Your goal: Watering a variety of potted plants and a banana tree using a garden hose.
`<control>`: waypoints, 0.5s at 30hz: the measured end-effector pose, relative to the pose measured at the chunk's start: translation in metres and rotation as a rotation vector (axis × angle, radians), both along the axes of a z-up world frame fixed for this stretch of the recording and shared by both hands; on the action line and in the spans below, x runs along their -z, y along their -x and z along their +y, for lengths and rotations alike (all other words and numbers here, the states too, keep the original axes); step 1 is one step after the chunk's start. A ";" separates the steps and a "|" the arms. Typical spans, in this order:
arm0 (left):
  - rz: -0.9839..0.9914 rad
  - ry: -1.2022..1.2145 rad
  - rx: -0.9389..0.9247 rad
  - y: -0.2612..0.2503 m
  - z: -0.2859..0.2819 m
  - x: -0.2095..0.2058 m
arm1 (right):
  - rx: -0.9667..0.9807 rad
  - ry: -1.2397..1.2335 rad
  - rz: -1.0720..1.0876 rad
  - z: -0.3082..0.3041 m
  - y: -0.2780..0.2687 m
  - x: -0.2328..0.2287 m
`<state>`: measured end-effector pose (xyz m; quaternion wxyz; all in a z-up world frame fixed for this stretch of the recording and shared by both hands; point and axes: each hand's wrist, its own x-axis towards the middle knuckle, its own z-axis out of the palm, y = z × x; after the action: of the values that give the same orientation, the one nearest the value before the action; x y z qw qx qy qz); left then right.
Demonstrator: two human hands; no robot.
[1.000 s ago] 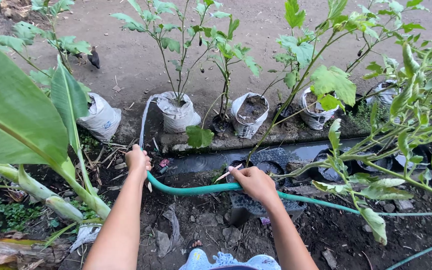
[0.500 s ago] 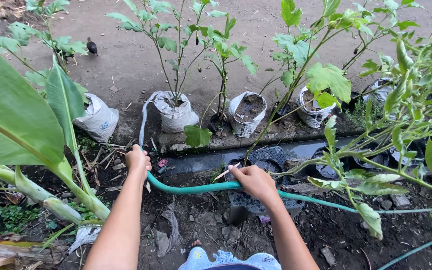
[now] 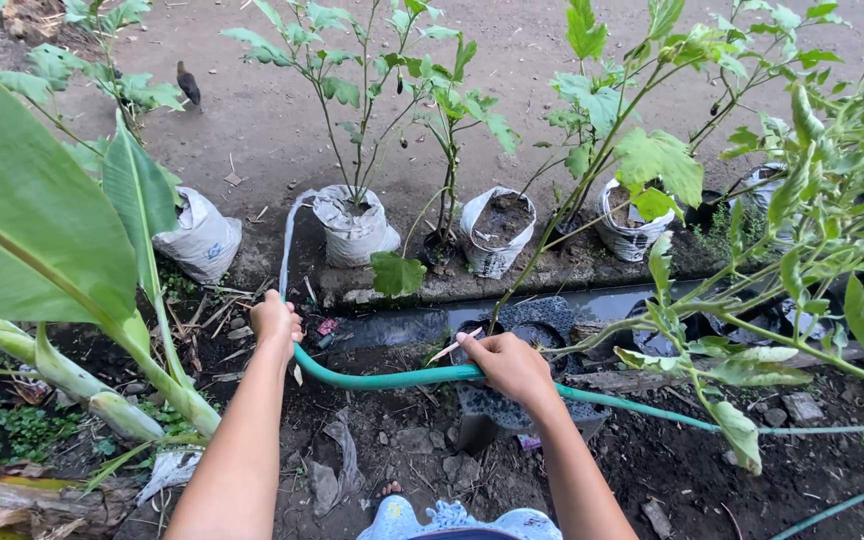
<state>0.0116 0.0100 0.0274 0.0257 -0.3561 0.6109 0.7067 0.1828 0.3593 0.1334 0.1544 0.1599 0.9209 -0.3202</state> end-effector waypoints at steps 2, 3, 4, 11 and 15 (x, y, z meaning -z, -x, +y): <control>-0.005 0.007 -0.002 0.000 0.002 -0.003 | 0.007 0.007 0.003 0.000 -0.001 -0.001; -0.010 0.013 -0.004 -0.001 0.003 -0.005 | 0.014 0.014 0.004 0.001 -0.001 -0.002; -0.010 0.013 -0.004 0.000 0.003 -0.006 | 0.014 0.014 0.004 0.001 -0.001 -0.002; -0.008 0.009 0.009 0.002 0.006 -0.010 | 0.008 0.014 0.004 0.004 -0.002 -0.003; 0.025 0.002 0.010 0.004 0.007 -0.014 | 0.013 0.033 0.020 0.004 -0.002 -0.007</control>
<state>0.0081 0.0170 0.0412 0.0215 -0.3442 0.6135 0.7104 0.1848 0.3629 0.1407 0.1456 0.1598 0.9160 -0.3379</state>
